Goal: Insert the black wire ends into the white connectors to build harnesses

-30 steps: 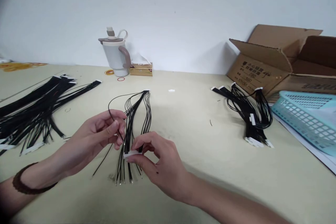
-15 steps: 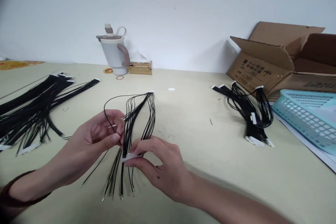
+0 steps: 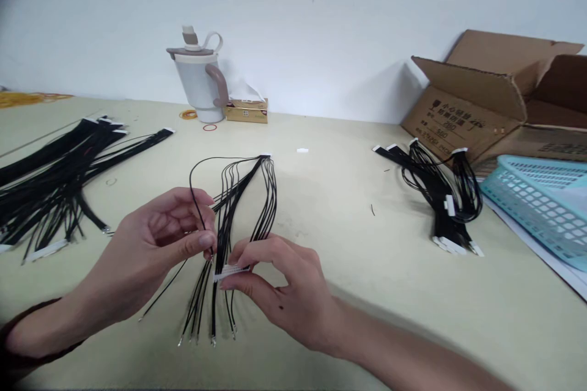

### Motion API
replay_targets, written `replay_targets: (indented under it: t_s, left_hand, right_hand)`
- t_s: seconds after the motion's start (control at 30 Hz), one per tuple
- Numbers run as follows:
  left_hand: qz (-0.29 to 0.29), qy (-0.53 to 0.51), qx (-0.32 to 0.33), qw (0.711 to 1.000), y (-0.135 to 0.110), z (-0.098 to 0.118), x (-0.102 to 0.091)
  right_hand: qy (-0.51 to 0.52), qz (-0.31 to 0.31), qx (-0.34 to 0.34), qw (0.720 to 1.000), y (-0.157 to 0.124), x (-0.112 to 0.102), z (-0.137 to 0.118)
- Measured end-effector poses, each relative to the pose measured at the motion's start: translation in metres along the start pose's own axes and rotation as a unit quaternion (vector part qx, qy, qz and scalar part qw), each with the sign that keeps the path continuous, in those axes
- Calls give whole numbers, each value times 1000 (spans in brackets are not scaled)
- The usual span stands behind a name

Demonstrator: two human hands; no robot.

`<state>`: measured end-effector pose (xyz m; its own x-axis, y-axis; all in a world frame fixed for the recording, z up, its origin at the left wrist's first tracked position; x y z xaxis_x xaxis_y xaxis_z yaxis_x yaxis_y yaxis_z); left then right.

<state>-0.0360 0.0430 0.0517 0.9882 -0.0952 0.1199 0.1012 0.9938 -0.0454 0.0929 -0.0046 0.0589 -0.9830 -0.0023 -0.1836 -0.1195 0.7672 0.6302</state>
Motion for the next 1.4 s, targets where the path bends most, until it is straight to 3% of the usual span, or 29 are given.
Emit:
replay_targets:
  t_s: [0.3, 0.67, 0.87, 1.4]
  left_hand:
    - [8, 43, 39, 998, -2, 0, -5]
    - [27, 33, 33, 999, -5, 4, -3]
    - [7, 61, 39, 997, -6, 6, 1]
    - [-8, 109, 53, 993, -8, 9, 4]
  right_hand:
    - [11, -1, 11, 1000, -1, 0, 0]
    - [11, -9, 25, 1000, -1, 0, 2]
    - [4, -9, 1, 1000, 0, 1, -2]
    - [-22, -6, 12, 1000, 3, -1, -3]
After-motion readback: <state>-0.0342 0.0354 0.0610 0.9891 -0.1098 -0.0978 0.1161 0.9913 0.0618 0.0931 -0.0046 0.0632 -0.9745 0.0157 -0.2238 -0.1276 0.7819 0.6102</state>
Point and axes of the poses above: each hand's wrist, its own y-axis towards the middle knuckle, its own x-axis out of the palm, z = x × y, the point moved 9 cm from there along y, towards the middle knuckle, and after that the axes turned 7 degrees about z, right-handed, at the moved point
